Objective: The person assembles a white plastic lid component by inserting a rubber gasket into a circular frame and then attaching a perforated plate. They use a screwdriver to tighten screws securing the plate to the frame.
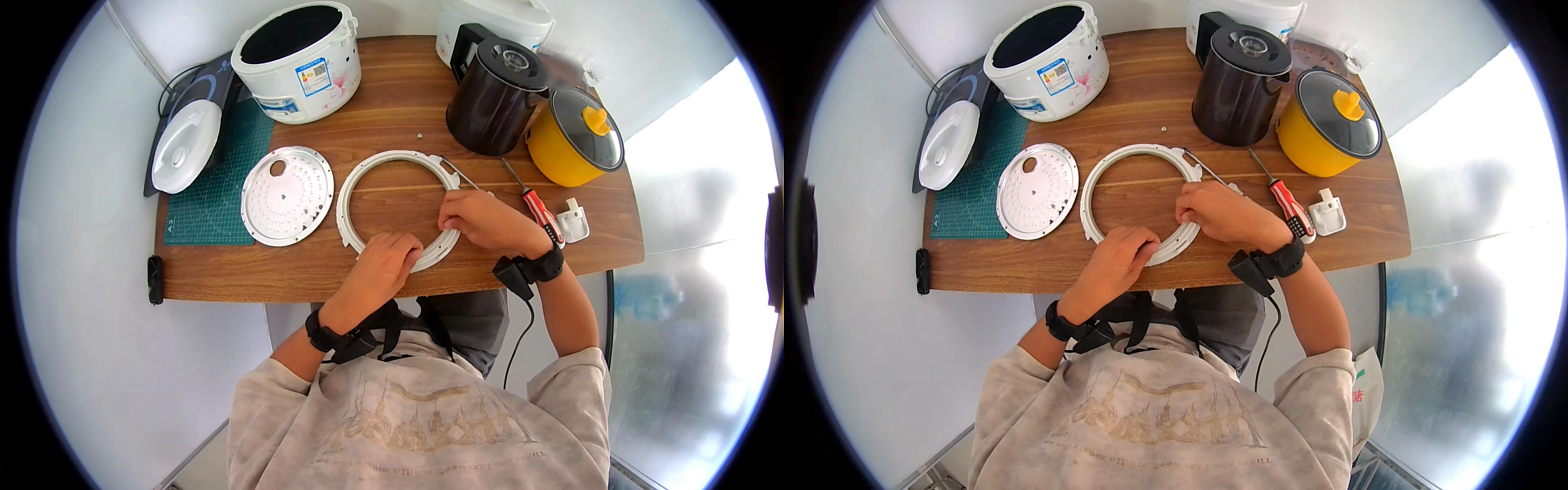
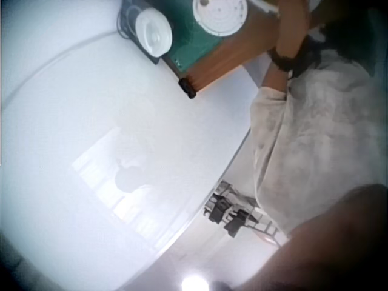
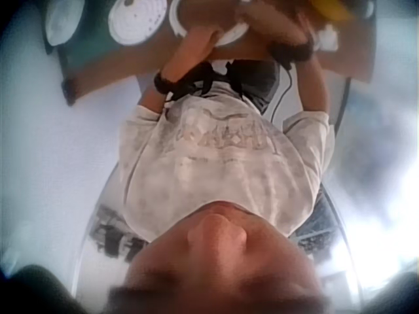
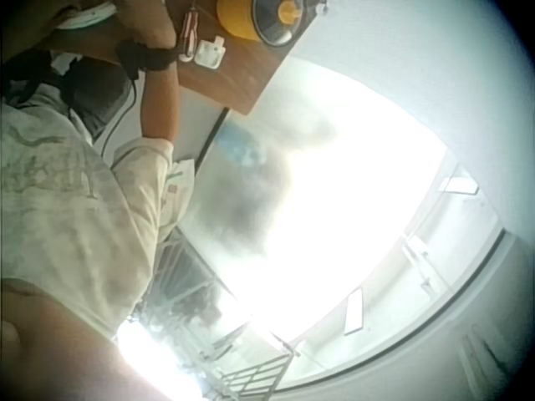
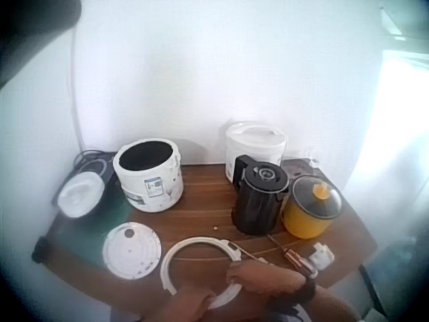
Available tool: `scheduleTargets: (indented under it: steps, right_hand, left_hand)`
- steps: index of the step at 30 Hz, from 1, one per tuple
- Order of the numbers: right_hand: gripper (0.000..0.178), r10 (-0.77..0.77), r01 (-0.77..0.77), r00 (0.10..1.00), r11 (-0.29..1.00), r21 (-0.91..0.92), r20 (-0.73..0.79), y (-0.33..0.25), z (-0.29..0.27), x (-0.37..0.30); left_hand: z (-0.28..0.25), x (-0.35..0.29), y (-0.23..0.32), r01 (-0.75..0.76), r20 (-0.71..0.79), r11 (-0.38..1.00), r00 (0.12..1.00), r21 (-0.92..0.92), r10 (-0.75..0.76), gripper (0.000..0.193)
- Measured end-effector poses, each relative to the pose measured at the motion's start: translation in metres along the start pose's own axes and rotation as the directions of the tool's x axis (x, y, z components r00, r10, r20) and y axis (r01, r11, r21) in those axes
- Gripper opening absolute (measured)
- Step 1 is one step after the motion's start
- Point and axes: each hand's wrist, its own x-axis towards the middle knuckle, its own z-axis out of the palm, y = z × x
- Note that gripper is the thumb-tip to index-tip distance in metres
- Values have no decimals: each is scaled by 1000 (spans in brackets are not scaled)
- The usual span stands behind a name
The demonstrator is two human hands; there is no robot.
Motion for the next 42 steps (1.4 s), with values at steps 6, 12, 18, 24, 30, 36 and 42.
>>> scheduleTargets:
  steps: [6,12,18,24,30,36,42]
  right_hand:
    - [7,-32,30,998,999,-42,-50,-1,3,-2]
    - [8,-34,28,996,996,-82,-76,-10,-2,-5]
    - [12,24,-37,996,986,-161,-88,-9,4,-6]
    - [15,92,-103,994,965,-241,-55,-19,6,-4]
    - [16,72,-86,993,985,-151,-94,-12,10,-10]
    - [14,73,-96,985,985,-142,-156,-20,11,-15]
    - [11,23,-45,981,993,-110,-195,-27,15,-21]
  left_hand:
    - [-5,0,1,-1,12,999,1000,-49,1,8]
    - [-7,1,3,-17,28,999,999,-40,18,14]
    - [-9,2,4,-20,55,1000,998,-16,20,16]
    - [-20,-3,4,-46,118,996,992,82,36,16]
    - [-52,-15,4,-68,109,975,993,213,45,15]
    - [-68,-14,-4,-144,251,935,966,324,62,12]
    - [-59,-11,-9,-151,281,919,959,365,46,7]
